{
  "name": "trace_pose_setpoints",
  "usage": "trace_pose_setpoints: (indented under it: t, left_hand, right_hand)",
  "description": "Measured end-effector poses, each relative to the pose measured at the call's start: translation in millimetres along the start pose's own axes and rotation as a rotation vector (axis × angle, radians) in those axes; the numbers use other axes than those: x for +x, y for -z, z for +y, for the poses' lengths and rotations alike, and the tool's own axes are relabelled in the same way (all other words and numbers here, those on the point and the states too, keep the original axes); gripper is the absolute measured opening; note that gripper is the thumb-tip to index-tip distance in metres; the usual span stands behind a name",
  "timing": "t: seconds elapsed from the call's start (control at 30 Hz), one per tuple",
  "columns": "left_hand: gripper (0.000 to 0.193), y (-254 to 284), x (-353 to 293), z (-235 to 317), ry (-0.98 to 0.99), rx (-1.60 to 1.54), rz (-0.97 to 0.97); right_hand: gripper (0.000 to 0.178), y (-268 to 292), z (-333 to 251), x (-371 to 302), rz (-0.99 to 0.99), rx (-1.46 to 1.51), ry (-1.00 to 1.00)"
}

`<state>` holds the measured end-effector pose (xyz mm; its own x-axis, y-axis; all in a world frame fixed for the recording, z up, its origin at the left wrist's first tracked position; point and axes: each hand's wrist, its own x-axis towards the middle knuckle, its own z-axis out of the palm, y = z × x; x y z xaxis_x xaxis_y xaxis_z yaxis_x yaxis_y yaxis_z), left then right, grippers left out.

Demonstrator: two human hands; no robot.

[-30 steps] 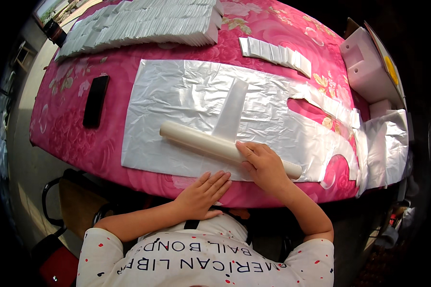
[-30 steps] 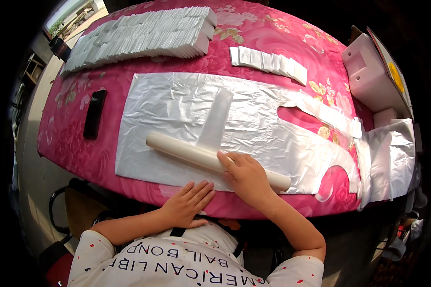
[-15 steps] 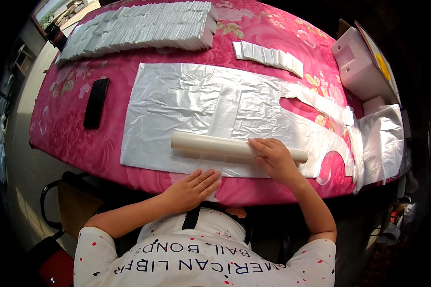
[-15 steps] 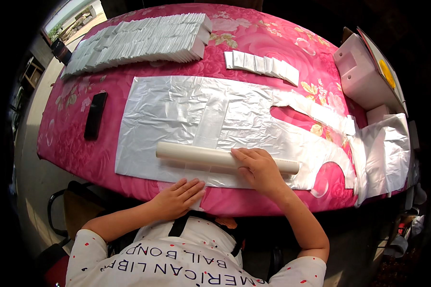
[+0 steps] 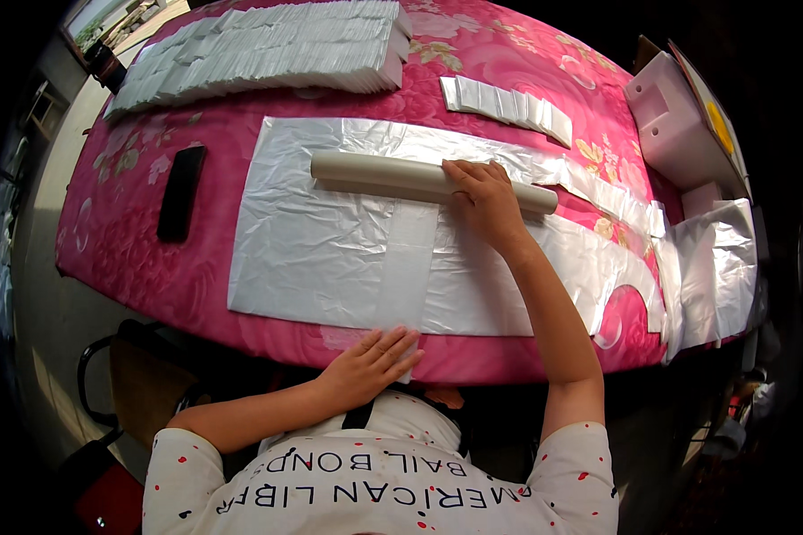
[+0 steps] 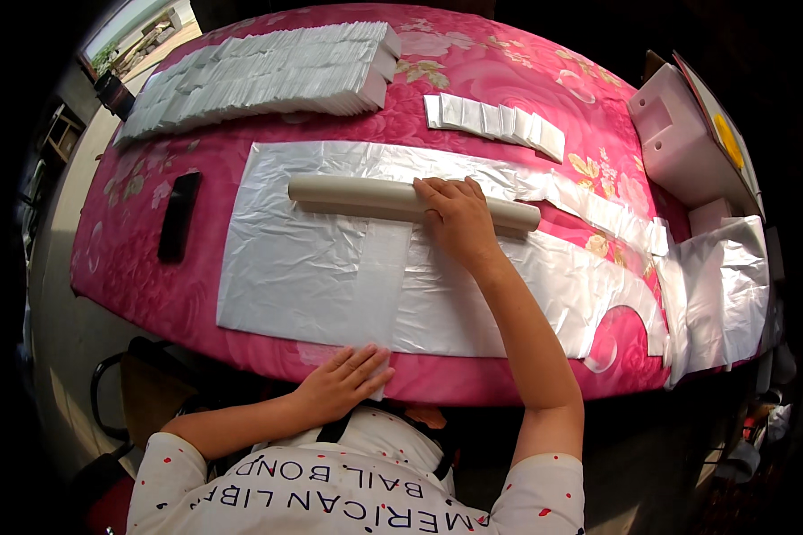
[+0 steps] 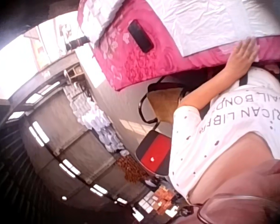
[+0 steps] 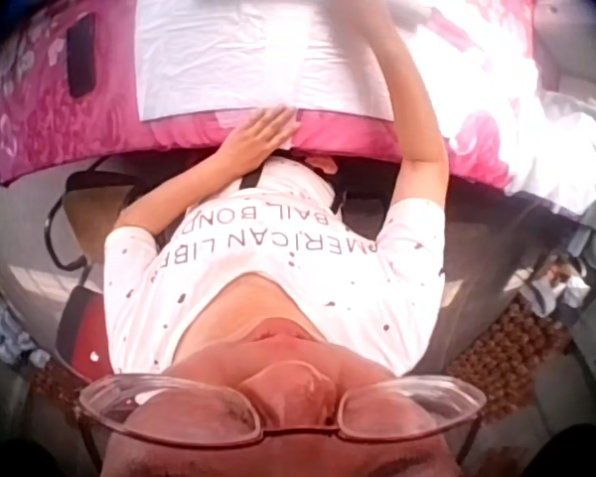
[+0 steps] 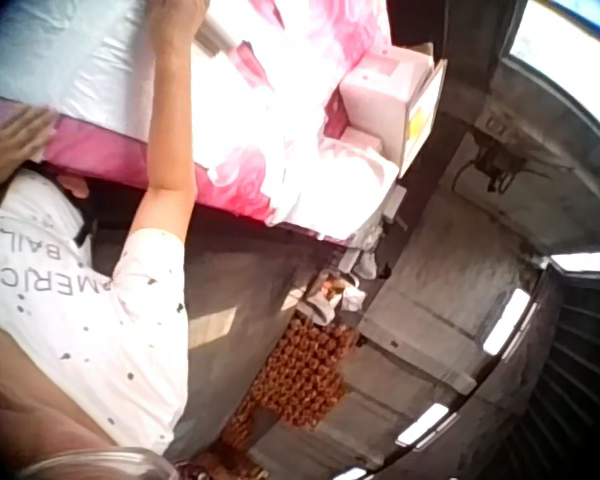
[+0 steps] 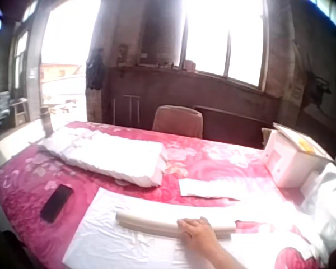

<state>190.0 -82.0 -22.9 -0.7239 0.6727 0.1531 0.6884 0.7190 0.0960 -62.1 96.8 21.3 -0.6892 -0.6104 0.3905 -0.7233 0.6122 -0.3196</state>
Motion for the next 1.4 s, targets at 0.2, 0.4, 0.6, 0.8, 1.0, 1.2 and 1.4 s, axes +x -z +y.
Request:
trace_pose_setpoints:
  t: [0.2,0.4,0.6,0.8,1.0,1.2,1.4]
  left_hand:
    - [0.046,23.9,-5.6,-15.3,-0.065,-0.194,-0.019]
    - [0.042,25.3,-13.0,-29.8,-0.098,-0.361,0.034]
    - [0.036,25.9,-5.6,-42.9,-0.231,-0.589,0.228]
    - [0.084,46.6,19.1,-66.0,-0.064,-0.480,0.120]
    - [0.102,49.9,28.4,-79.5,0.086,-0.738,0.084]
    - [0.077,50.2,42.1,-79.4,0.619,-1.296,0.152]
    - [0.075,31.4,56.9,-56.2,0.318,-0.365,0.163]
  right_hand:
    - [0.047,-2.6,-9.4,3.1,0.056,0.045,0.031]
    - [0.059,3.3,-73.0,-70.9,-0.410,0.378,0.245]
    - [0.054,4.4,-100.7,-97.8,-0.359,0.325,0.233]
    - [0.041,1.2,-96.6,-103.1,-0.162,0.201,0.148]
    - [0.025,8.1,-90.3,-89.8,-0.183,0.382,-0.046]
    - [0.026,9.4,-82.1,-55.3,-0.428,0.608,-0.684]
    - [0.030,11.4,-72.6,-39.2,-0.594,0.740,-0.869]
